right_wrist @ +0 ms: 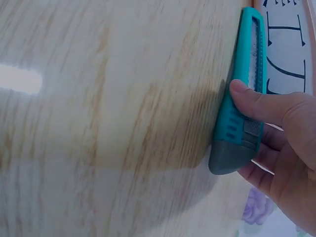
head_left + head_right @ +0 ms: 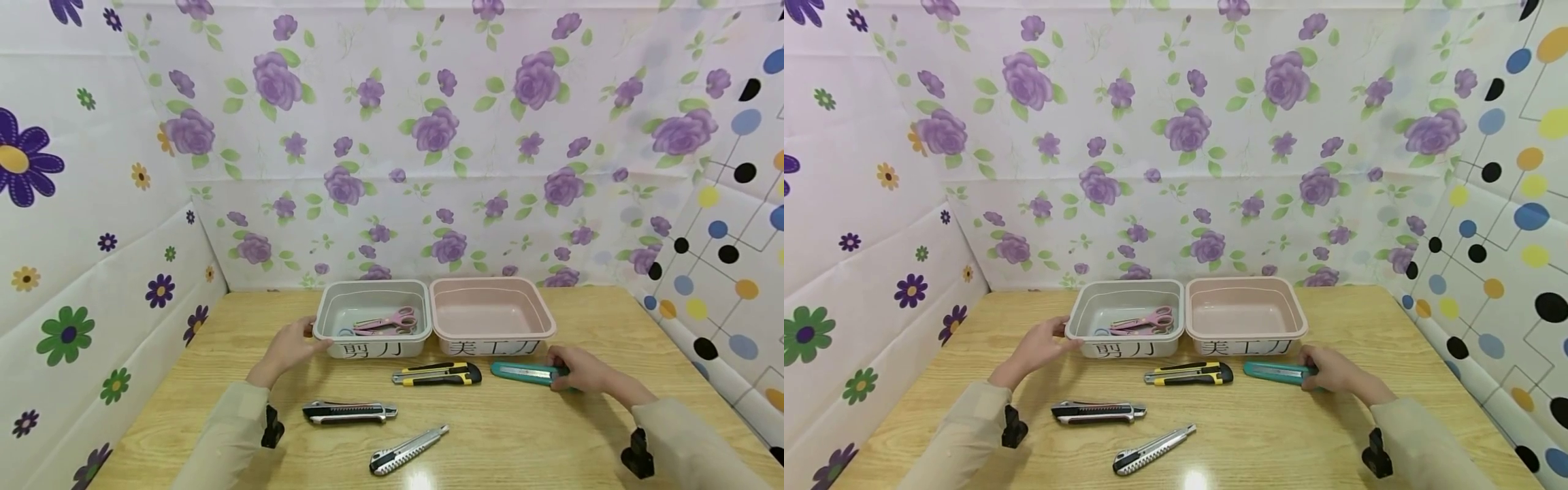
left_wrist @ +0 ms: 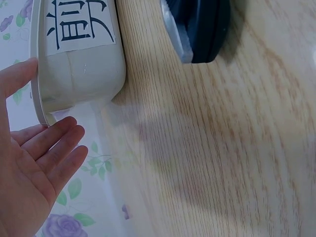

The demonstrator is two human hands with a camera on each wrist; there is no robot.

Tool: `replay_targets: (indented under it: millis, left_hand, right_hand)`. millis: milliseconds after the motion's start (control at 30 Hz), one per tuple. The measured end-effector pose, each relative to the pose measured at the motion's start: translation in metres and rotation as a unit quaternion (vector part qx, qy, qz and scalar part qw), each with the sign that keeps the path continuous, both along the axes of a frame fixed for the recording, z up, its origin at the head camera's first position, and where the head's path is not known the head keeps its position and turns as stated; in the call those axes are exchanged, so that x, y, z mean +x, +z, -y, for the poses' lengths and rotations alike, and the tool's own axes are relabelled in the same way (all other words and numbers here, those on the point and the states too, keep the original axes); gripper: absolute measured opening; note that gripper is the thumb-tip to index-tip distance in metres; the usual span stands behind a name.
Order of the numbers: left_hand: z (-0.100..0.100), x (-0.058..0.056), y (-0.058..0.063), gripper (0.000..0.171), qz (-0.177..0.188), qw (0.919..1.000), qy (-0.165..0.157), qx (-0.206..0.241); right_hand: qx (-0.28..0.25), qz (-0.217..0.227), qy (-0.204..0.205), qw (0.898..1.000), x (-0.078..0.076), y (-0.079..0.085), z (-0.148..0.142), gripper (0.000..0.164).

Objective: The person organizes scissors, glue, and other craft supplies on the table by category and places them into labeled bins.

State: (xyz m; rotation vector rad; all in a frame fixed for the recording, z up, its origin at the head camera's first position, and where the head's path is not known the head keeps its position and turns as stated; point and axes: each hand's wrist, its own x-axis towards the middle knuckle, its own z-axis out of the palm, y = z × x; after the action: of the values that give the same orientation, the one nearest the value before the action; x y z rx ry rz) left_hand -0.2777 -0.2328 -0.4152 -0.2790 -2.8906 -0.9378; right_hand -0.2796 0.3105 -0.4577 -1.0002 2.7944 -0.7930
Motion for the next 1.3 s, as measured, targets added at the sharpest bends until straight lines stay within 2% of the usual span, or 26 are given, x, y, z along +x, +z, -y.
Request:
replay_targets:
  millis: [267, 833, 933, 1300]
  left_hand:
    - [0.0, 0.0, -0.002, 0.069, 0.002, 1.0, 0.0, 0.003]
    - [0.0, 0.0, 0.0, 0.068, 0.004, 1.0, -0.001, -0.001]
    - [0.0, 0.0, 0.0, 0.068, 0.003, 1.0, -0.001, 0.001]
    - [0.0, -0.001, -0.001, 0.068, 0.001, 0.9999, -0.003, -0.013]
  right_hand:
    - [-0.02, 0.03, 0.032, 0.999, 0.005, 0.009, 0.002, 0.029]
    - [0.0, 0.058, 0.07, 0.996, 0.013, 0.05, 0.011, 0.025]
    - [0.005, 0.048, 0.075, 0.996, 0.011, 0.058, 0.013, 0.026]
    - [0.014, 0.063, 0.087, 0.994, 0.006, 0.095, 0.024, 0.023]
